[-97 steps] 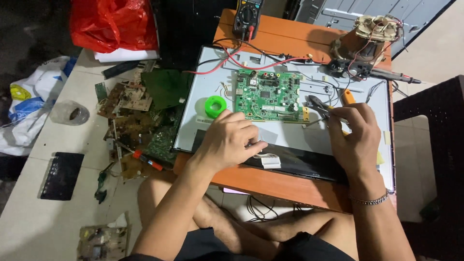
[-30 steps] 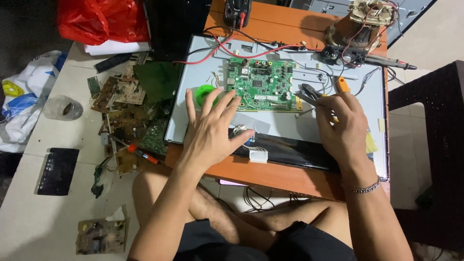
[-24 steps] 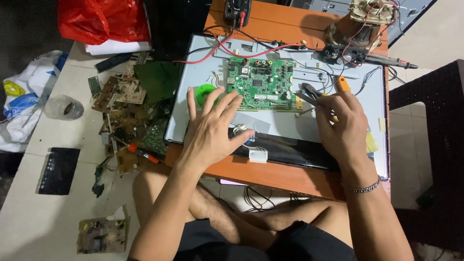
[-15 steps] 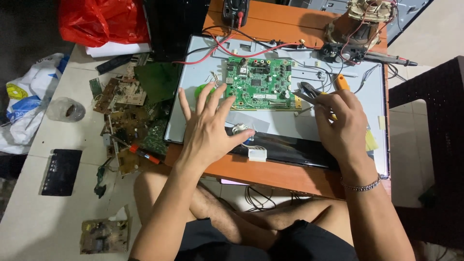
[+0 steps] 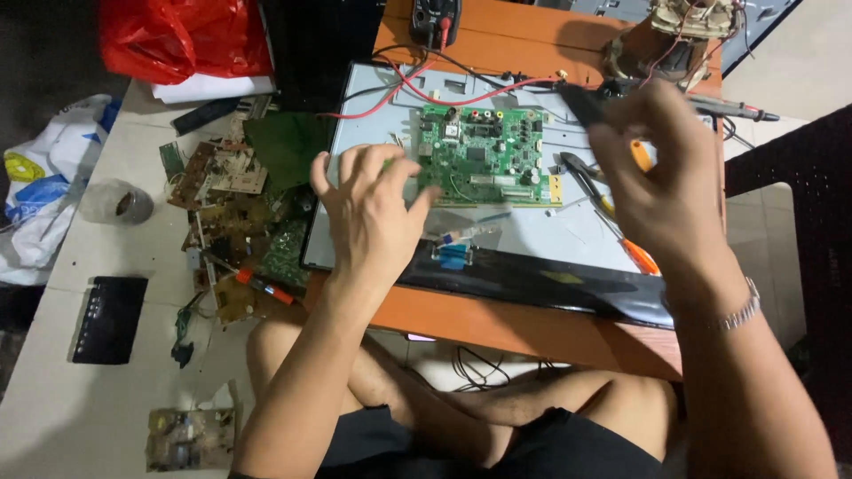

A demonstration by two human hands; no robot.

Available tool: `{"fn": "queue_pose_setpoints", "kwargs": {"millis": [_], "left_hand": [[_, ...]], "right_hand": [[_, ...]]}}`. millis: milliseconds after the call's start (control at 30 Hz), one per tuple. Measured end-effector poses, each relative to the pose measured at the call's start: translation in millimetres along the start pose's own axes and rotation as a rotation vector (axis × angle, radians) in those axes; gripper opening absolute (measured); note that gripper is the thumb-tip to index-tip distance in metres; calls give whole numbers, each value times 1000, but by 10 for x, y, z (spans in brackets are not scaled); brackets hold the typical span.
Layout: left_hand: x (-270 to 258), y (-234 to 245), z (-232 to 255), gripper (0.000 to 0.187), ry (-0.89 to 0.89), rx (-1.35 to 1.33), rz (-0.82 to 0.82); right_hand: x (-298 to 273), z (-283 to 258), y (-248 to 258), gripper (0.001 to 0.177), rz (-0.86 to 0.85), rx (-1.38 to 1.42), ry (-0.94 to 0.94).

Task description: Soldering components on a circuit board as part of an electronics repair process.

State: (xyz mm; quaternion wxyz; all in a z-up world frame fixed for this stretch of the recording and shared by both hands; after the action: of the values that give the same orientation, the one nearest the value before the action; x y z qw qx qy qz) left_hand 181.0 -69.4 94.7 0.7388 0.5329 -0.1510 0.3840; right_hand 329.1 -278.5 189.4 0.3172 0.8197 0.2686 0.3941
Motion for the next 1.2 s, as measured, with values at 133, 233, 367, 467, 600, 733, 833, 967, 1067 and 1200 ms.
{"fn": "queue_pose_setpoints", "kwargs": {"millis": [133,233,367,467,600,733,833,967,1067,1200], "left_hand": [[-19,-66,3,36,11,0,-71],[-92,-74,-4,34,-67,-36,-32],[-49,-88,-30,43,-21,-4,-99],[-9,-77,-16,50,-8,4,-114],[-7,-111,-22,47,37,17,-148],[-13,-132,-45,50,76,34,-192],[-7,-130,-31,46,52,42,-192],[-4,-122,-26,45,51,46,-208],[-1,-124,-26,43,50,41,-203],[-10,-132,-32,41,60,26,-197]], "right_hand": [[387,95,-473,13,-117,74,84],[423,111,-822,16,-111,-179,332],[371,136,-1081,17,-122,-369,464],[306,178,-1136,15,-136,-578,514],[279,139,-1167,12,-139,-675,562],[255,144,-1191,29,-221,-651,565],[235,175,-1214,31,-195,-646,574],[243,126,-1227,25,-191,-600,552],[233,121,-1227,23,-186,-579,567],[243,111,-1231,21,-168,-582,550]]}}
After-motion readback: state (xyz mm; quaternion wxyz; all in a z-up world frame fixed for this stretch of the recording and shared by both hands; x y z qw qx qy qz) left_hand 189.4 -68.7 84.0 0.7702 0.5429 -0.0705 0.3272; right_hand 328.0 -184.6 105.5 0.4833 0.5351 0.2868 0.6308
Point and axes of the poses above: each hand's wrist, its own x-axis towards the middle knuckle, its own y-axis out of the back of the hand, z = x × y, the point moved 3 cm from there along x, towards the middle knuckle, and after that the axes turned 9 degrees about -x, right-handed, at the moved point
